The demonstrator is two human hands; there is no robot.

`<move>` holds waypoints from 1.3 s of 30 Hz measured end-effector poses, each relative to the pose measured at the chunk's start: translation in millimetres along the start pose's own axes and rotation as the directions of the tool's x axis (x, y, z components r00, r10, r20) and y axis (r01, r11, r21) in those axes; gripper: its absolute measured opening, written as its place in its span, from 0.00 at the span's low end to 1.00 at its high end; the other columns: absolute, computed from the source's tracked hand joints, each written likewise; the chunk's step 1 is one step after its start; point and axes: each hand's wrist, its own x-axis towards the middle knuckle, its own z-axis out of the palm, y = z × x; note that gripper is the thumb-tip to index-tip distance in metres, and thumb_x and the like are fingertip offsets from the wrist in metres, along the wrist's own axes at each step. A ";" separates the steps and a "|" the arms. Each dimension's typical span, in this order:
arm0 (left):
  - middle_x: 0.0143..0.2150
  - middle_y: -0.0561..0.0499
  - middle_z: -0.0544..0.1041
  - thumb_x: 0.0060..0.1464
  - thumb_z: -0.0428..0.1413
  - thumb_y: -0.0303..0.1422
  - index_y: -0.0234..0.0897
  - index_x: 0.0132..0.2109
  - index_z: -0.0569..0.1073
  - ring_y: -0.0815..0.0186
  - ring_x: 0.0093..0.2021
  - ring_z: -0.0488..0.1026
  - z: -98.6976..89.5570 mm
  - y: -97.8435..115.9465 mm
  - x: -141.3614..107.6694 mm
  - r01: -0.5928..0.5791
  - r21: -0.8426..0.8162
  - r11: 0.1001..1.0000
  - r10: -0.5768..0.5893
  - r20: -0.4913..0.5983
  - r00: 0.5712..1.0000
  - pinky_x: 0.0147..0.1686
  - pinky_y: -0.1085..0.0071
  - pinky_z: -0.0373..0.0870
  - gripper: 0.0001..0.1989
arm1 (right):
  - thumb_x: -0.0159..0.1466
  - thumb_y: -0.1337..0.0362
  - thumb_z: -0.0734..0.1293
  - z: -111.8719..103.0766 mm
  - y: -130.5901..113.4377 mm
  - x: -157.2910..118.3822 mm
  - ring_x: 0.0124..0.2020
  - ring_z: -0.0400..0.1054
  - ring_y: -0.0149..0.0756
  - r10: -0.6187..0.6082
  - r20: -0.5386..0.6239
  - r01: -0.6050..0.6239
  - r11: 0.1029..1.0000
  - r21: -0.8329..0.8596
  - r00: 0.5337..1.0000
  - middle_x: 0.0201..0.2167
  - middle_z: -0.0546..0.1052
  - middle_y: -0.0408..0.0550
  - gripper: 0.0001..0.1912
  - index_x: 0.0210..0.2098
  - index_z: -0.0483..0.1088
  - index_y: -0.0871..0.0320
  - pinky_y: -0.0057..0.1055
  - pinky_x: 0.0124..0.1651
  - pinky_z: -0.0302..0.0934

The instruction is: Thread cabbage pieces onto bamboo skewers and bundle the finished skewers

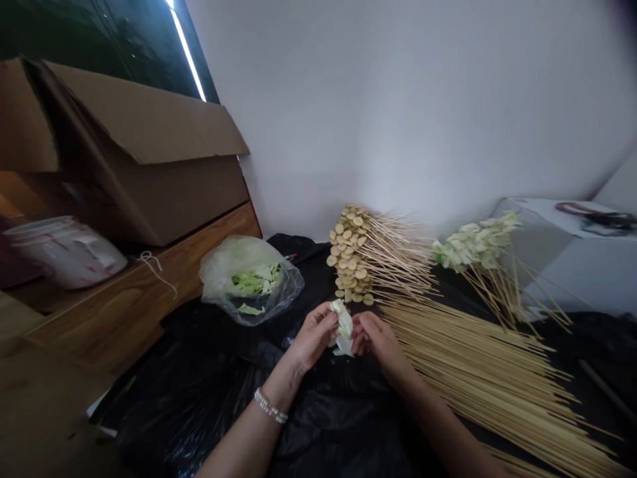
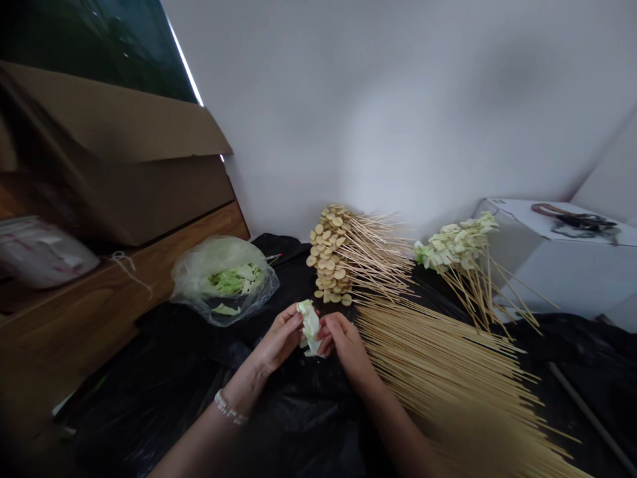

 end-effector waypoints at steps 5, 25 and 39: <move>0.30 0.51 0.76 0.43 0.68 0.37 0.32 0.35 0.77 0.72 0.29 0.70 -1.0 -0.4 3.3 -0.042 0.037 0.998 0.047 -0.145 0.988 0.32 0.76 0.65 0.14 | 0.59 0.52 0.68 1.1 1.5 -2.8 0.30 0.69 0.31 -0.149 -0.015 0.140 0.957 -0.255 0.989 0.33 0.74 0.43 0.20 0.46 0.67 0.56 0.28 0.31 0.62; 0.41 0.47 0.80 0.46 0.55 0.25 0.33 0.50 0.74 0.65 0.39 0.75 6.4 6.1 -1.3 -0.145 0.476 0.867 0.191 -0.050 0.980 0.44 0.70 0.68 0.21 | 0.60 0.61 0.66 6.0 3.1 -7.3 0.29 0.67 0.31 -0.343 -0.006 0.255 0.712 -0.655 0.939 0.37 0.76 0.47 0.17 0.48 0.68 0.58 0.28 0.30 0.63; 0.37 0.48 0.78 0.49 0.54 0.27 0.34 0.47 0.75 0.65 0.34 0.72 4.4 -1.6 -2.0 -0.175 0.587 0.791 0.259 -0.061 0.964 0.36 0.73 0.67 0.17 | 0.67 0.63 0.56 3.0 7.5 -8.5 0.31 0.71 0.35 -0.400 0.096 0.331 0.576 -0.747 0.912 0.33 0.77 0.49 0.17 0.52 0.66 0.59 0.31 0.36 0.64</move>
